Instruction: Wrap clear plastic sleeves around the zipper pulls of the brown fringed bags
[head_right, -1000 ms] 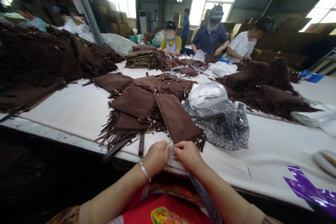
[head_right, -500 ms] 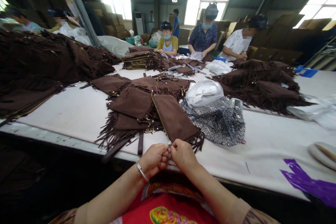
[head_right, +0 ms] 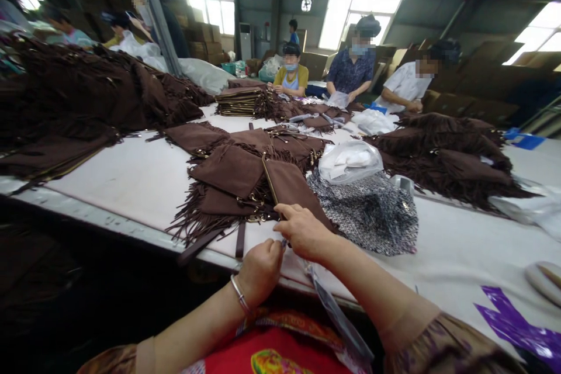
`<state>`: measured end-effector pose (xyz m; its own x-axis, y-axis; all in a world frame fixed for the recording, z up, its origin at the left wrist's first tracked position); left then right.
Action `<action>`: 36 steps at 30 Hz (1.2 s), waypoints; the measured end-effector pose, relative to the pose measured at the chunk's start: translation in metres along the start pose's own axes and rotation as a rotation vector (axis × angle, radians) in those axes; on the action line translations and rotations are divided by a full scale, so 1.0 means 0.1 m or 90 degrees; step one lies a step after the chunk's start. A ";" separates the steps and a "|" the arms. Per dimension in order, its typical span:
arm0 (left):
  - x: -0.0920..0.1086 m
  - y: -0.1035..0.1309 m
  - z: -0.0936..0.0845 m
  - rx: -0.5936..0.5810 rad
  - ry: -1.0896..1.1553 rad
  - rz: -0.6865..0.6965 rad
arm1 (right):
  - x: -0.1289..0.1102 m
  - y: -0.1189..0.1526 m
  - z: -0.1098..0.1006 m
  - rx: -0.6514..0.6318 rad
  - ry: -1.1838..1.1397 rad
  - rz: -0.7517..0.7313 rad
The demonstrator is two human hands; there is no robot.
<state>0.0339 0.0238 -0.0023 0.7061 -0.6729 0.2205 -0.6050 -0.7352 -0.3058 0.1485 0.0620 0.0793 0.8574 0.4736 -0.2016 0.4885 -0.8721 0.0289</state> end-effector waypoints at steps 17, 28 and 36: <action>-0.05 0.05 0.03 -0.039 0.011 -0.004 | -0.06 -0.28 0.16 -0.135 0.089 -0.030; -0.11 0.04 0.04 -0.044 0.072 0.032 | -0.19 -0.07 0.13 -0.008 0.094 -0.131; -0.10 -0.01 0.01 -0.042 0.187 0.004 | -0.08 0.11 0.12 -0.004 0.076 -0.107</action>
<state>0.0280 0.0311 -0.0051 0.5715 -0.6650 0.4808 -0.6383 -0.7285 -0.2489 0.1447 0.0469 0.0692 0.7763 0.6244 -0.0868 0.6274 -0.7786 0.0105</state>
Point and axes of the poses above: each hand's wrist, its own y-axis away from the middle knuckle, its own z-axis out of the palm, x = y × z, the point moved 4 cm from there along -y, towards the middle knuckle, and after that the axes turned 5 degrees about z, right-handed, at the moved point
